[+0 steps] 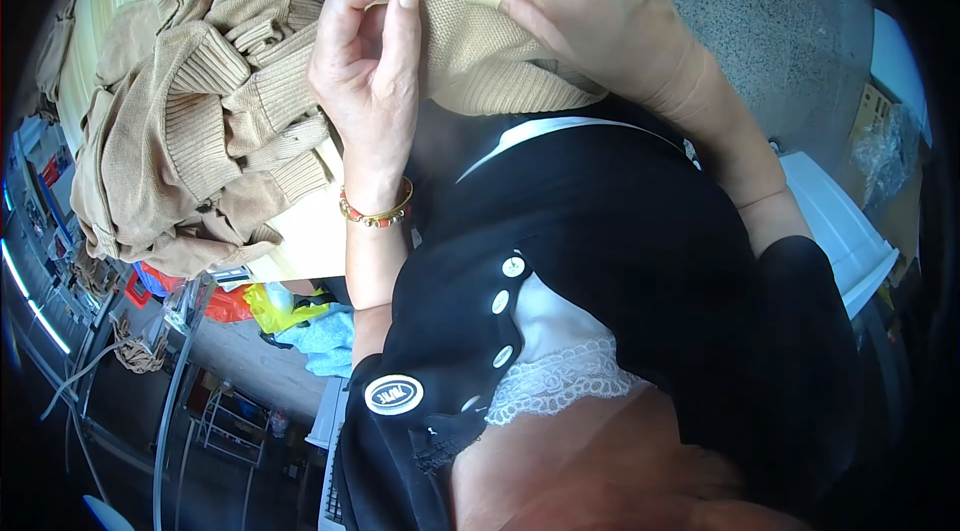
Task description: Trimming excess threads from sweaters using a pair of small scissors.
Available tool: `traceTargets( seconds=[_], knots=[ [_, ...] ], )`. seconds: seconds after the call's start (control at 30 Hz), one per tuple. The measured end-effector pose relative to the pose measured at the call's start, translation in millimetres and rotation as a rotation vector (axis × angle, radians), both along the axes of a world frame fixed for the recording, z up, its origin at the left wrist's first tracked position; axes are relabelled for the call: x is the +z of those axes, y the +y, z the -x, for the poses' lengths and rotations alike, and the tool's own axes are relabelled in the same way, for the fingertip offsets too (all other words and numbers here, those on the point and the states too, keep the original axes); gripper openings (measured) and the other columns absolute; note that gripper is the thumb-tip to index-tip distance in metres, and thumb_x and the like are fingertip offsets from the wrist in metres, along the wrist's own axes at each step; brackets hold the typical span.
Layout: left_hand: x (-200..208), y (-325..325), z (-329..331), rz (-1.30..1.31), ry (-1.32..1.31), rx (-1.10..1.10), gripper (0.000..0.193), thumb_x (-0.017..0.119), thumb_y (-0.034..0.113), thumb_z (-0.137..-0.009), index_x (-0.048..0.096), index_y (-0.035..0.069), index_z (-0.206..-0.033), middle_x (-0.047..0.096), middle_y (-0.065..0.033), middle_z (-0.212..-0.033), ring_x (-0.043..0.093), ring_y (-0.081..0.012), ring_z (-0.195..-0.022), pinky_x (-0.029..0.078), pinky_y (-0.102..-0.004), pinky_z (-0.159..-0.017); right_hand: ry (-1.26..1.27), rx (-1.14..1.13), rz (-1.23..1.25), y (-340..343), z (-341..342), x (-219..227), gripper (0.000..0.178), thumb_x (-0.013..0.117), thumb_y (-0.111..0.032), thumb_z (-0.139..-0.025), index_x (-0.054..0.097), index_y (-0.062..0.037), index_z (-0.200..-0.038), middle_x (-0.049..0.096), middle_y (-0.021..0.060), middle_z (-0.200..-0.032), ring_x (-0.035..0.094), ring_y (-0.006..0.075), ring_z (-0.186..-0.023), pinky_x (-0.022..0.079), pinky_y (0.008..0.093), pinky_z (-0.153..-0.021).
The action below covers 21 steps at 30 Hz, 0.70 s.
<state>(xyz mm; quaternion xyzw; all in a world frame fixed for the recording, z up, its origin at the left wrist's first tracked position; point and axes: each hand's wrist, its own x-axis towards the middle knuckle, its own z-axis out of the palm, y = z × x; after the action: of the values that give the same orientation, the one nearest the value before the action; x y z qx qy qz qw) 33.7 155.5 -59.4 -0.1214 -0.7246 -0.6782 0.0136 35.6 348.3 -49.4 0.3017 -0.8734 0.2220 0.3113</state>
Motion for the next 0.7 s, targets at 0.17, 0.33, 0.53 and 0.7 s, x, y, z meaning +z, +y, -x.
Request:
traceTargets(
  seconds=[0.17, 0.33, 0.53, 0.7],
  knots=[
    [-0.8, 0.0, 0.6, -0.134, -0.033, -0.049, 0.008, 0.058, 0.003, -0.097, 0.059, 0.0, -0.104, 0.069, -0.0109, -0.108, 0.063, -0.0081, -0.094, 0.049, -0.0205, -0.085, -0.009, 0.043, 0.053, 4.7, 1.2, -7.3, 0.021, 0.069, -0.014, -0.083, 0.063, -0.0026, -0.1, 0.056, 0.0096, -0.081, 0.06, 0.0261, -0.076, 0.051, 0.0338, -0.064],
    [0.3, -6.2, 8.3, -0.271, -0.194, -0.043, 0.014, 0.049, 0.011, -0.102, 0.058, 0.001, -0.108, 0.067, -0.0151, -0.113, 0.062, -0.0148, -0.105, 0.045, -0.0256, -0.094, -0.611, 0.108, 0.233, 11.9, -4.3, 26.9, 0.027, 0.071, -0.016, -0.084, 0.064, -0.0006, -0.106, 0.062, 0.0099, -0.087, 0.064, 0.0227, -0.078, 0.051, 0.0295, -0.067],
    [9.4, -2.4, 14.2, -0.29, -0.275, -0.127, 0.034, 0.036, 0.019, -0.103, 0.049, -0.005, -0.124, 0.06, -0.0252, -0.123, 0.061, -0.0228, -0.113, 0.048, -0.0289, -0.095, -1.279, 0.205, 0.804, 10.0, 6.7, -1.7, 0.038, 0.078, -0.018, -0.083, 0.064, 0.0039, -0.111, 0.067, 0.004, -0.093, 0.059, 0.0073, -0.082, 0.05, 0.0227, -0.072],
    [9.7, -14.8, 20.7, -0.204, -0.37, -0.332, 0.041, 0.039, 0.029, -0.105, 0.056, -0.004, -0.121, 0.066, -0.0131, -0.109, 0.061, -0.0136, -0.101, 0.045, -0.0248, -0.088, -1.323, 0.241, 1.052, 31.7, 2.8, 18.8, 0.03, 0.076, -0.014, -0.084, 0.065, 0.0031, -0.106, 0.066, 0.0024, -0.091, 0.058, 0.0058, -0.077, 0.047, 0.0216, -0.067]
  ],
)
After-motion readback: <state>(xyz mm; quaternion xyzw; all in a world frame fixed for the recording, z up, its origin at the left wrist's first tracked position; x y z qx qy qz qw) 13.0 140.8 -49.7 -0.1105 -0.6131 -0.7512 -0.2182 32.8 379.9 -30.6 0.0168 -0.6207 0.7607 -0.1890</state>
